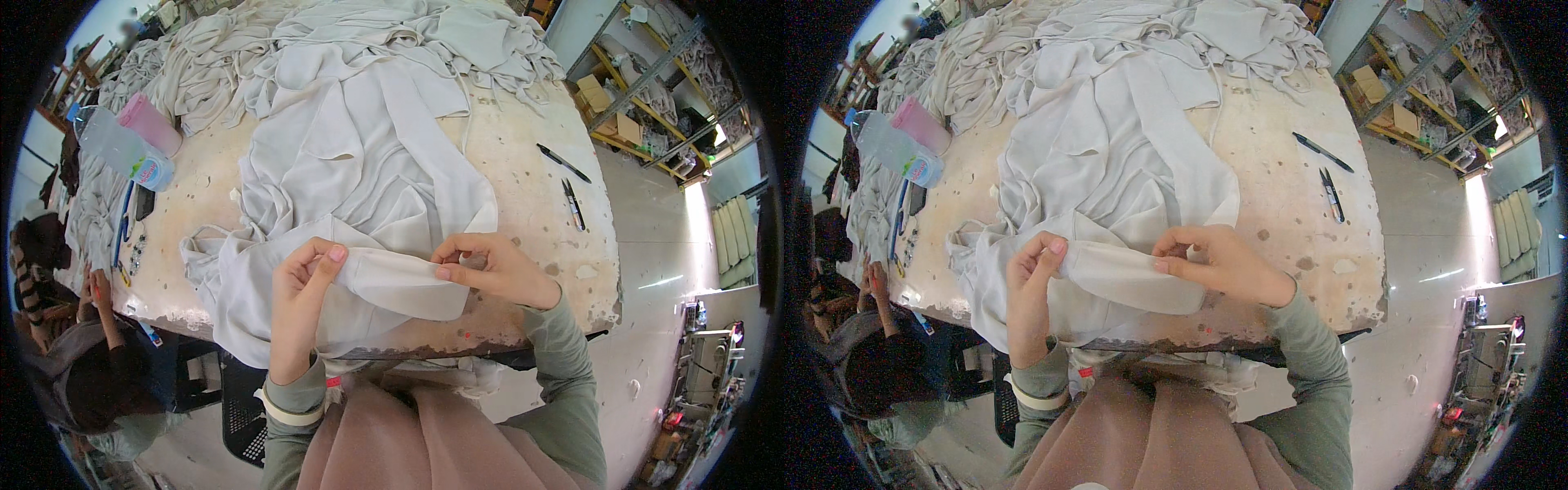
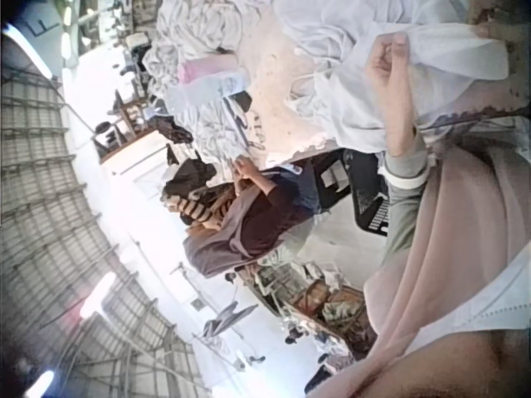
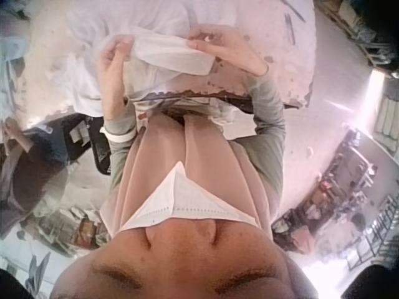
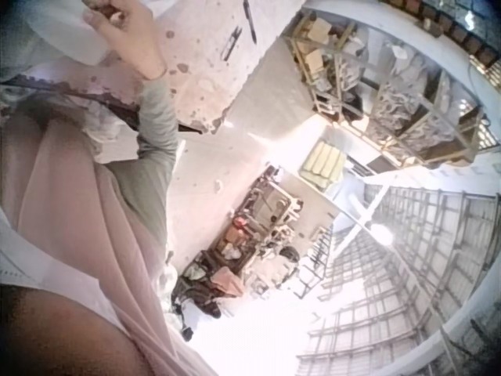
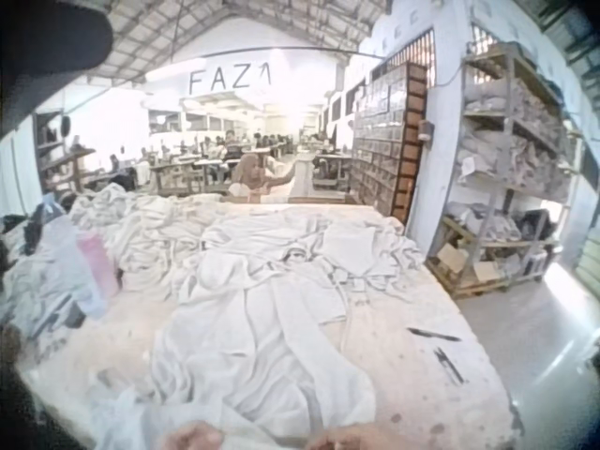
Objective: The person repairs a light-colored garment by hand, using scissors to trim threads, applying tape to secure sections, and marking the fabric with a pen. The garment is repeatedly folded and unfolded to access different areas for repair.
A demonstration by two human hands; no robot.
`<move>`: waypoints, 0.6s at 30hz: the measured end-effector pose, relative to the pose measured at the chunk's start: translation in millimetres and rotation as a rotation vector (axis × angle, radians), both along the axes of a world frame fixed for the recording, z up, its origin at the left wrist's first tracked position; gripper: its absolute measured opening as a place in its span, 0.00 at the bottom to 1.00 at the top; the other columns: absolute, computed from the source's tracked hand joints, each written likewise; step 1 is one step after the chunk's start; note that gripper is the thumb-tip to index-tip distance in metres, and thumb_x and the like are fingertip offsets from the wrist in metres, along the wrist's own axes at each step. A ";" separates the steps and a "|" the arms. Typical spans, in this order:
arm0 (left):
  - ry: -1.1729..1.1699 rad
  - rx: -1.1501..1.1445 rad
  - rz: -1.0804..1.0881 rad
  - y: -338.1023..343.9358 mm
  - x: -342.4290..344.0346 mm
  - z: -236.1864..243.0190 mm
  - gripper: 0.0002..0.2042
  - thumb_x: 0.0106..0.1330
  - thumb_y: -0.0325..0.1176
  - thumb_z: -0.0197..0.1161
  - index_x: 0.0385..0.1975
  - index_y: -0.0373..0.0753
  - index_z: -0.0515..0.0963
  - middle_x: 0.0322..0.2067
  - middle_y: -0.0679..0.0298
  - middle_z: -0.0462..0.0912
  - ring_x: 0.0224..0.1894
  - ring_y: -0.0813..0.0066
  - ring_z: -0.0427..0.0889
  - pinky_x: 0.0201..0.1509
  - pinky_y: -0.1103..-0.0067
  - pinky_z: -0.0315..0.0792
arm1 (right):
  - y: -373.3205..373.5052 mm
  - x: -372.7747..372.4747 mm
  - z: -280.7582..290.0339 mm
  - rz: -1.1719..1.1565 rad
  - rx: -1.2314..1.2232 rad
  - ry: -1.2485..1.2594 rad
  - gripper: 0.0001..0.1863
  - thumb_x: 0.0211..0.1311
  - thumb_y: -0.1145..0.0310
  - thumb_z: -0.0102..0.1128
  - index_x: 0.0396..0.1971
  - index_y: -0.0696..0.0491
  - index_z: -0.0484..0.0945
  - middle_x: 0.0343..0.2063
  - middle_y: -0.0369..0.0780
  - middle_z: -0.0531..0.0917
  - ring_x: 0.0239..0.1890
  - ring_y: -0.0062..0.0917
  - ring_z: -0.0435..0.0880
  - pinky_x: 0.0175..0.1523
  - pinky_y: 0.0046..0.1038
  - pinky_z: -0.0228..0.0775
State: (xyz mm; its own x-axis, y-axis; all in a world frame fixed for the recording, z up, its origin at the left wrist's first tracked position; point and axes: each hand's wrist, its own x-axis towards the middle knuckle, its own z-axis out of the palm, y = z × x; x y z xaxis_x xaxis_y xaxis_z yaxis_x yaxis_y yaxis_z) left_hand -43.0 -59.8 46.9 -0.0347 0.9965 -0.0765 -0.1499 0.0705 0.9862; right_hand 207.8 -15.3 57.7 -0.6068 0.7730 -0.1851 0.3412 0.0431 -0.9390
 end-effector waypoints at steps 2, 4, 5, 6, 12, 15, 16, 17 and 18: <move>0.027 -0.014 0.010 -0.4 -6.4 -1.6 0.10 0.66 0.36 0.59 0.28 0.36 0.77 0.22 0.77 0.72 0.26 0.91 0.64 0.31 0.89 0.56 | 2.4 1.9 0.4 0.029 -0.019 0.019 0.14 0.61 0.60 0.58 0.38 0.56 0.78 0.31 0.35 0.81 0.37 0.18 0.75 0.46 0.25 0.66; -0.001 -0.008 0.081 -3.6 -11.8 -5.0 0.10 0.66 0.36 0.59 0.28 0.36 0.76 0.23 0.77 0.71 0.27 0.91 0.64 0.31 0.89 0.56 | 5.9 4.5 -0.4 0.098 0.036 -0.029 0.14 0.61 0.60 0.58 0.37 0.56 0.78 0.31 0.36 0.81 0.38 0.20 0.76 0.46 0.26 0.67; -0.013 -0.009 0.118 -6.1 -14.5 -6.8 0.10 0.66 0.37 0.59 0.28 0.37 0.75 0.23 0.77 0.71 0.28 0.91 0.64 0.31 0.88 0.56 | 7.6 5.4 -1.8 0.126 0.086 -0.051 0.13 0.61 0.60 0.58 0.37 0.56 0.78 0.31 0.36 0.81 0.38 0.21 0.76 0.46 0.27 0.67; -0.060 0.024 0.159 -9.1 -18.5 -7.6 0.10 0.66 0.36 0.59 0.28 0.37 0.75 0.24 0.77 0.71 0.28 0.91 0.64 0.32 0.88 0.57 | 9.9 6.2 -4.0 0.152 0.110 -0.059 0.13 0.61 0.60 0.58 0.36 0.55 0.78 0.31 0.36 0.81 0.38 0.23 0.77 0.46 0.27 0.67; -0.215 0.361 0.240 -18.5 -62.9 13.3 0.09 0.67 0.36 0.57 0.30 0.37 0.73 0.28 0.72 0.73 0.33 0.87 0.70 0.41 0.86 0.65 | 21.8 0.5 -19.6 0.178 0.411 -0.069 0.11 0.63 0.60 0.55 0.35 0.53 0.77 0.32 0.37 0.81 0.36 0.28 0.78 0.47 0.29 0.63; 0.505 0.179 0.608 -8.5 -68.4 23.1 0.09 0.65 0.35 0.60 0.36 0.35 0.74 0.30 0.69 0.76 0.34 0.81 0.74 0.44 0.83 0.68 | 16.9 -14.8 -16.8 0.154 0.572 -0.013 0.09 0.62 0.62 0.56 0.35 0.51 0.77 0.29 0.35 0.80 0.30 0.27 0.76 0.47 0.28 0.61; 0.680 0.347 0.525 -6.5 -63.9 24.3 0.11 0.63 0.34 0.61 0.38 0.34 0.74 0.32 0.68 0.77 0.34 0.79 0.74 0.44 0.82 0.68 | 13.5 -22.7 -13.8 0.151 0.644 0.004 0.07 0.61 0.63 0.58 0.35 0.49 0.77 0.28 0.33 0.80 0.26 0.25 0.74 0.46 0.28 0.61; 0.864 0.453 0.500 -5.7 -53.2 22.2 0.13 0.61 0.34 0.63 0.41 0.34 0.74 0.33 0.66 0.78 0.34 0.77 0.75 0.45 0.80 0.68 | 10.4 -31.6 -10.1 0.145 0.725 0.024 0.06 0.60 0.64 0.59 0.35 0.48 0.77 0.26 0.31 0.80 0.22 0.24 0.72 0.46 0.27 0.61; 1.044 0.556 0.438 -5.6 -40.5 19.7 0.15 0.58 0.33 0.65 0.43 0.33 0.74 0.34 0.65 0.80 0.33 0.74 0.75 0.45 0.79 0.68 | 7.7 -41.0 -6.0 0.178 0.766 0.058 0.07 0.61 0.62 0.58 0.35 0.47 0.77 0.24 0.32 0.79 0.22 0.24 0.73 0.45 0.27 0.60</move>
State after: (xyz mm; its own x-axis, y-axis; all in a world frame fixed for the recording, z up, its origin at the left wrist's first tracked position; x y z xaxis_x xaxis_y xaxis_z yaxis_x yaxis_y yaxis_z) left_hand -83.6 -65.4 66.5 -0.1606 0.7748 0.6114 0.8111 -0.2494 0.5291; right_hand 166.8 -7.7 51.7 -0.7256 0.5628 0.3959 0.2198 0.7348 -0.6417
